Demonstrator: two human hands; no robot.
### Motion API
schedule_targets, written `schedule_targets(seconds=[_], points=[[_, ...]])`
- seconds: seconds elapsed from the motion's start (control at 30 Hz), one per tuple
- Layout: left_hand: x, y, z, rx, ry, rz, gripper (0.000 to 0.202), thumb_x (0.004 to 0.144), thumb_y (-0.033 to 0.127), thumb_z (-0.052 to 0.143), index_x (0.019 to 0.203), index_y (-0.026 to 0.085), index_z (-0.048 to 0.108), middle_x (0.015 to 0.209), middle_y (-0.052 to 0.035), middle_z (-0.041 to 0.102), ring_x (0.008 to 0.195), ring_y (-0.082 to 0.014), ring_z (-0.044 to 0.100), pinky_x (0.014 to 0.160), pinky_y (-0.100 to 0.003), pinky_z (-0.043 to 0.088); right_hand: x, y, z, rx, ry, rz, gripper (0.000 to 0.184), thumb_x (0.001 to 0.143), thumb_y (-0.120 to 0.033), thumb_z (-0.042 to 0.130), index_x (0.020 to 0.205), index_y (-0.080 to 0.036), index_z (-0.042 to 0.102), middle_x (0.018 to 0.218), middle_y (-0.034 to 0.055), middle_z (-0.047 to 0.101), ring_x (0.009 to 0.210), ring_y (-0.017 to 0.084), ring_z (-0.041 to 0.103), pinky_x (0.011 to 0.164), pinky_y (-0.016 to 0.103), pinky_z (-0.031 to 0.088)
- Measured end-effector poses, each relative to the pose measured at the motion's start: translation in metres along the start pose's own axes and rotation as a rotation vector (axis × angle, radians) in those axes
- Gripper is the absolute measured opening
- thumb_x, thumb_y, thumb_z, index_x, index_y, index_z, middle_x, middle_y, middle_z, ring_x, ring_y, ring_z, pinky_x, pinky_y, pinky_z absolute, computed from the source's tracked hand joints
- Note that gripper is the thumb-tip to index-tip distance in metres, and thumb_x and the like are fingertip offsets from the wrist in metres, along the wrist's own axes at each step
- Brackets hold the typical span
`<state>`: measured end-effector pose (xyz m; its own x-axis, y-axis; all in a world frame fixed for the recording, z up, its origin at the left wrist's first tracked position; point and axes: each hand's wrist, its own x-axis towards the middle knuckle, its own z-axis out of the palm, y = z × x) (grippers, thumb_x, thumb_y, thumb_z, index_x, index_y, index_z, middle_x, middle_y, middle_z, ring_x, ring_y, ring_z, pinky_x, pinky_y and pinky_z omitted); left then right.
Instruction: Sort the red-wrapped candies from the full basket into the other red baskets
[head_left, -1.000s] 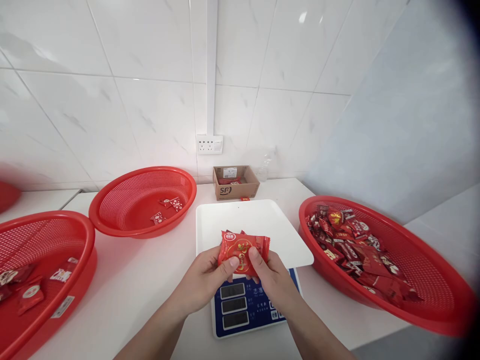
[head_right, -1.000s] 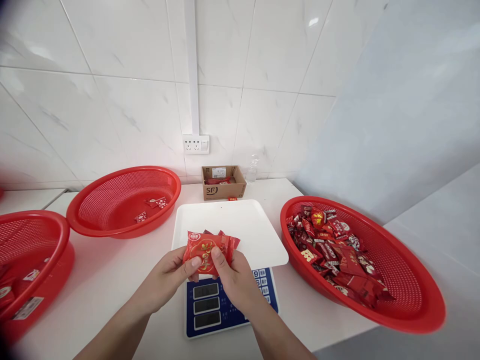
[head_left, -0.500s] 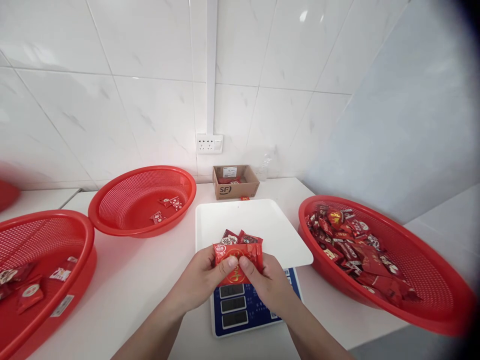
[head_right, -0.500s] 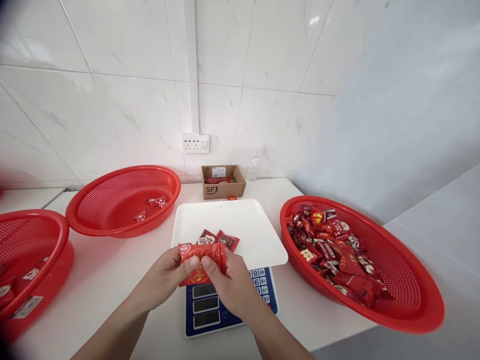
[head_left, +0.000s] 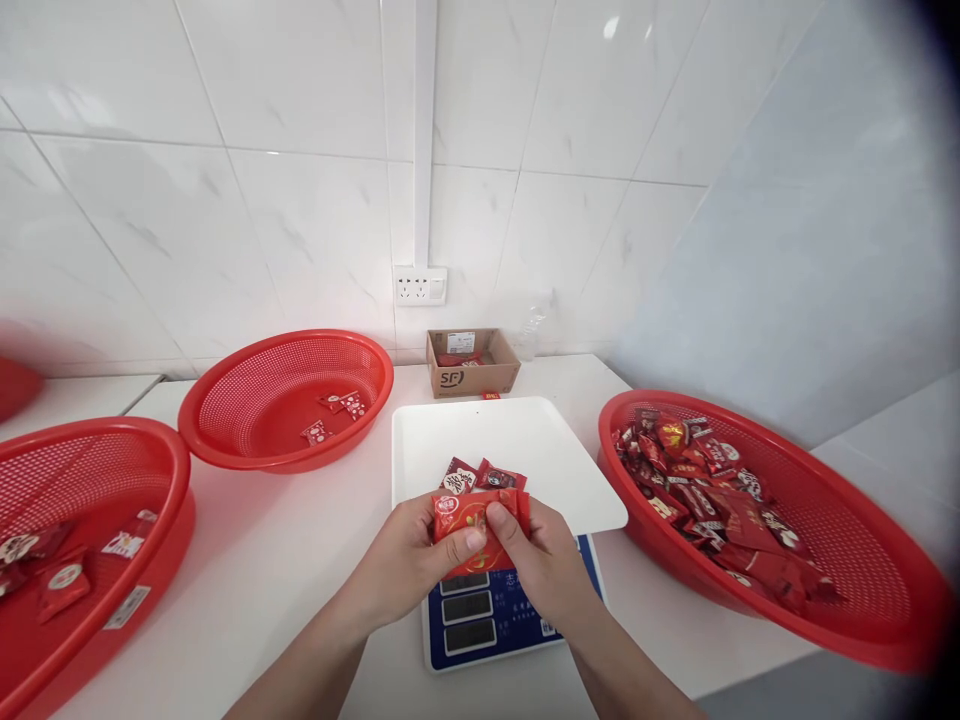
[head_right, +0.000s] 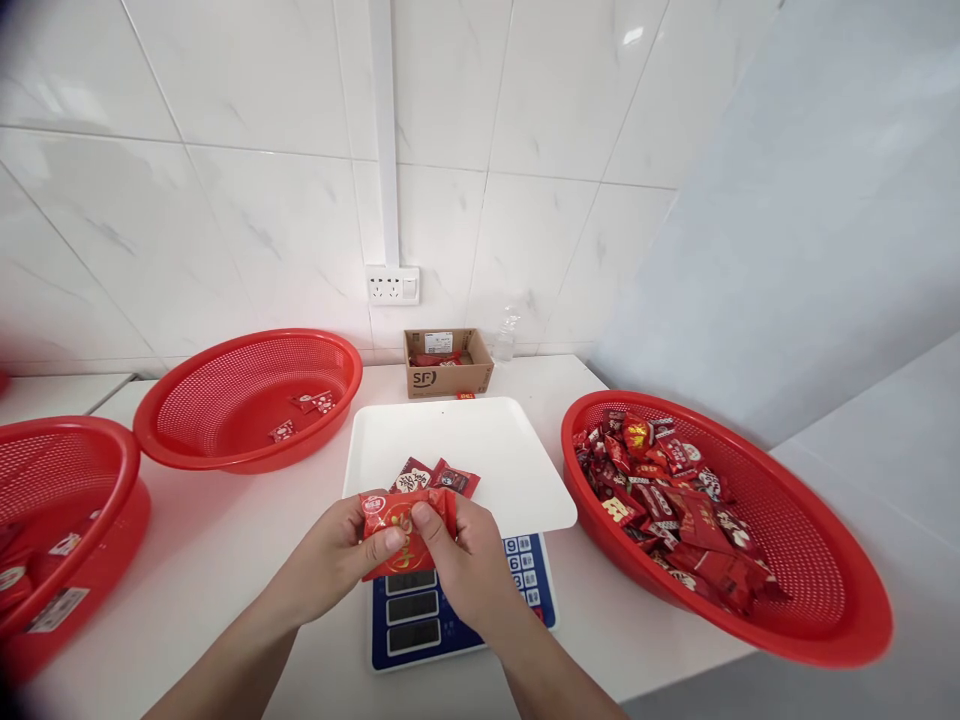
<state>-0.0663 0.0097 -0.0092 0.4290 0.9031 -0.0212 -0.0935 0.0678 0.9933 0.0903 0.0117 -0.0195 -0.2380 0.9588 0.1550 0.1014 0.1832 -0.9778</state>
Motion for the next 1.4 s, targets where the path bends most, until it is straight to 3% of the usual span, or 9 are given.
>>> schedule_targets(seconds=[0.1, 0.27, 0.43, 0.63, 0.77, 0.93, 1.07, 1.2, 1.4], points=[[-0.001, 0.001, -0.002, 0.021, -0.052, -0.031, 0.030, 0.076, 0.040, 0.064, 0.092, 0.014, 0.061, 0.078, -0.0009, 0.060, 0.071, -0.0138, 0.051, 0.065, -0.024, 0.041, 0.000, 0.000, 0.000, -0.028, 0.047, 0.014, 0.034, 0.086, -0.046, 0.048, 0.074, -0.017, 0.062, 0.072, 0.0018, 0.065, 0.068, 0.015, 0.058, 0.064, 0.025, 0.047], [-0.003, 0.002, -0.002, 0.086, -0.042, -0.041, 0.025, 0.078, 0.037, 0.061, 0.087, 0.014, 0.063, 0.076, -0.0003, 0.059, 0.069, -0.0134, 0.049, 0.064, -0.024, 0.040, -0.002, -0.001, 0.004, -0.069, 0.077, 0.005, 0.033, 0.086, -0.045, 0.047, 0.072, -0.018, 0.057, 0.069, 0.0006, 0.062, 0.065, 0.014, 0.055, 0.061, 0.024, 0.045], [-0.003, 0.001, 0.003, 0.020, 0.006, -0.027, 0.023, 0.079, 0.033, 0.061, 0.090, 0.013, 0.063, 0.080, -0.0018, 0.060, 0.073, -0.0140, 0.049, 0.068, -0.025, 0.041, -0.002, 0.000, 0.006, -0.038, 0.082, 0.000, 0.033, 0.086, -0.046, 0.047, 0.074, -0.017, 0.058, 0.072, 0.0020, 0.063, 0.068, 0.015, 0.056, 0.065, 0.024, 0.046], [-0.002, -0.002, 0.008, -0.078, 0.071, 0.005, 0.016, 0.077, 0.029, 0.063, 0.081, 0.013, 0.061, 0.072, 0.0003, 0.058, 0.068, -0.0119, 0.050, 0.064, -0.023, 0.041, -0.002, 0.001, 0.006, 0.086, 0.001, 0.072, 0.035, 0.086, -0.049, 0.046, 0.080, -0.018, 0.058, 0.075, 0.0025, 0.062, 0.072, 0.016, 0.056, 0.068, 0.026, 0.047], [-0.003, 0.000, 0.006, -0.110, 0.081, 0.051, 0.016, 0.077, 0.029, 0.064, 0.083, 0.014, 0.062, 0.076, -0.0006, 0.061, 0.072, -0.0135, 0.054, 0.068, -0.024, 0.044, -0.002, 0.001, 0.005, 0.111, -0.047, 0.024, 0.034, 0.083, -0.052, 0.049, 0.083, -0.018, 0.058, 0.066, -0.0010, 0.054, 0.061, 0.013, 0.051, 0.059, 0.024, 0.045], [0.000, 0.001, 0.002, -0.111, 0.116, 0.076, 0.020, 0.078, 0.034, 0.062, 0.079, 0.014, 0.062, 0.071, -0.0007, 0.062, 0.066, -0.0142, 0.057, 0.064, -0.025, 0.047, -0.001, 0.003, 0.006, 0.087, -0.080, 0.076, 0.034, 0.082, -0.051, 0.051, 0.084, -0.017, 0.059, 0.066, -0.0005, 0.055, 0.056, 0.011, 0.047, 0.053, 0.023, 0.042], [0.001, -0.001, 0.001, -0.016, 0.076, 0.108, 0.027, 0.084, 0.038, 0.055, 0.090, 0.014, 0.064, 0.077, -0.0030, 0.064, 0.075, -0.0169, 0.058, 0.071, -0.027, 0.047, -0.001, 0.002, 0.005, 0.064, -0.016, 0.011, 0.029, 0.084, -0.045, 0.052, 0.090, -0.019, 0.061, 0.074, 0.0010, 0.061, 0.068, 0.014, 0.054, 0.065, 0.026, 0.046], [0.001, -0.003, 0.002, 0.016, 0.157, 0.136, 0.031, 0.085, 0.044, 0.050, 0.086, 0.015, 0.061, 0.079, -0.0034, 0.064, 0.075, -0.0163, 0.057, 0.071, -0.027, 0.046, -0.001, -0.001, 0.005, 0.053, 0.020, -0.026, 0.027, 0.084, -0.043, 0.053, 0.090, -0.020, 0.063, 0.081, 0.0019, 0.064, 0.078, 0.017, 0.057, 0.072, 0.027, 0.047], [0.000, -0.007, 0.000, -0.099, 0.346, 0.110, 0.032, 0.076, 0.044, 0.063, 0.066, 0.017, 0.049, 0.058, 0.0053, 0.053, 0.052, -0.0075, 0.046, 0.050, -0.018, 0.039, -0.002, 0.006, 0.007, 0.122, -0.033, 0.039, 0.043, 0.073, -0.060, 0.057, 0.087, -0.019, 0.062, 0.061, -0.0008, 0.055, 0.059, 0.015, 0.051, 0.056, 0.025, 0.043]])
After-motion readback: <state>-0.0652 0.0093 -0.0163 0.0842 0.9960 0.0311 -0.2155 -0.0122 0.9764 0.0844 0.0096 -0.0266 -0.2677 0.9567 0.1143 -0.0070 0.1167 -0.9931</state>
